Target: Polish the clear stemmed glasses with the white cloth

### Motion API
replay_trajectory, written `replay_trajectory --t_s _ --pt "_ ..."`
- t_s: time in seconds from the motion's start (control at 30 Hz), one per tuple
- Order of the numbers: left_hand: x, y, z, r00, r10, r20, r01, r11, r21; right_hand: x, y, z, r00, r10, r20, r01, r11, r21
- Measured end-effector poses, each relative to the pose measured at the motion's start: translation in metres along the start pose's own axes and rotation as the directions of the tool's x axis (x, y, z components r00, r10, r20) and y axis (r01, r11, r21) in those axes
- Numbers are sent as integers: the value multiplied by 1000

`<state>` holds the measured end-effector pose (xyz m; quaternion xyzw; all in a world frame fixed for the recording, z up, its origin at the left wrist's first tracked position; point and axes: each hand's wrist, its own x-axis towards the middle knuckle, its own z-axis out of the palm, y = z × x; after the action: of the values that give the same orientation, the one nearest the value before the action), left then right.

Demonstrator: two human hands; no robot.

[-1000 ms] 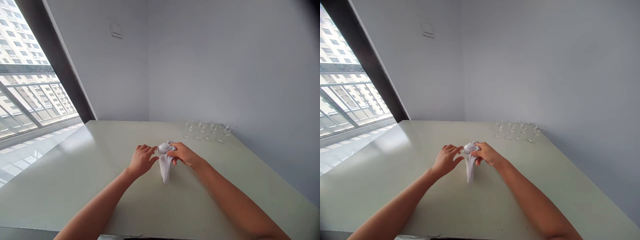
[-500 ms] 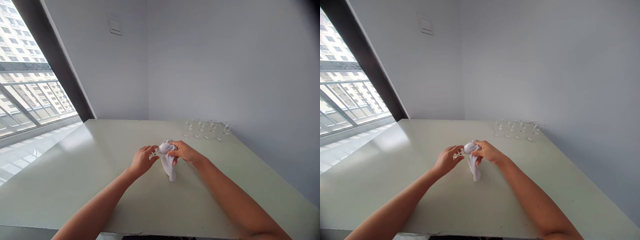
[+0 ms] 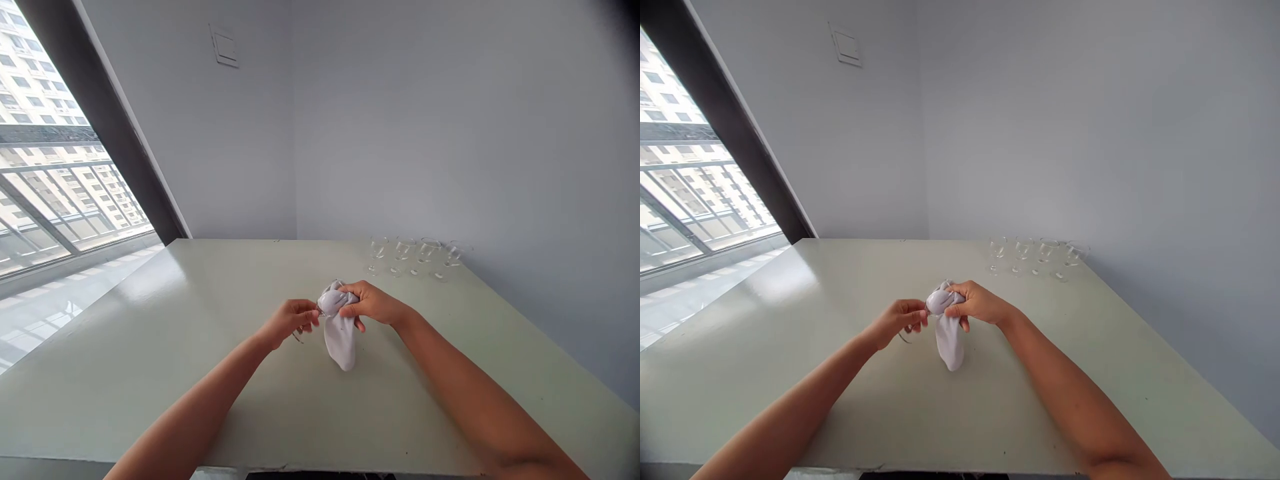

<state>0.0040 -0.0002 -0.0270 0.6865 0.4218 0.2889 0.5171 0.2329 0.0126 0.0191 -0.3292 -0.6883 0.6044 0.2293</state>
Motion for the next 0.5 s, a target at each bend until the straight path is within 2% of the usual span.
replay_trajectory --t_s 0.03,0.07,0.1,0.13,0.17,0.2,0.23,0.27,0.3,0.33,0.37,0.4,0.43,0.47,0.5 --pt "0 -2 3 985 85 -150 -61 986 158 4 5 2 998 7 -58 -4 998 55" --pt "0 -4 5 943 203 -265 -107 936 336 9 9 6 993 24 -115 -9 992 127" --pt "0 -5 7 889 327 -322 -134 856 499 14 14 10 986 48 -162 -14 978 207" --pt "0 -6 8 845 424 -327 -144 768 624 17 18 15 978 75 -195 -17 959 284" --pt "0 -6 8 824 477 -305 -146 699 700 20 20 19 973 95 -211 -17 939 342" --pt "0 -5 6 823 489 -289 -140 668 731 21 21 22 972 102 -214 -15 927 374" --pt "0 -4 4 832 467 -299 -123 682 721 20 20 24 974 89 -207 -6 928 373" --pt "0 -3 1 856 409 -315 -105 735 670 18 17 25 980 60 -190 8 940 341" --pt "1 -2 -3 898 319 -304 -92 810 579 14 14 23 987 22 -161 25 959 284" --pt "1 -1 -6 947 210 -242 -80 886 457 10 10 21 993 -14 -116 38 976 214" --pt "2 -1 -9 986 105 -133 -58 945 321 6 5 17 998 -35 -55 43 989 143" --pt "2 0 -11 1000 28 -3 -27 979 200 3 2 14 999 -40 6 40 996 85" --pt "2 0 -11 993 -13 113 0 993 118 1 0 10 998 -34 50 32 998 49" --pt "3 -1 -10 985 -26 168 11 996 90 0 0 7 998 -22 63 20 999 37" --pt "3 -1 -8 991 -14 134 -2 993 117 1 1 5 999 -9 43 7 999 51"
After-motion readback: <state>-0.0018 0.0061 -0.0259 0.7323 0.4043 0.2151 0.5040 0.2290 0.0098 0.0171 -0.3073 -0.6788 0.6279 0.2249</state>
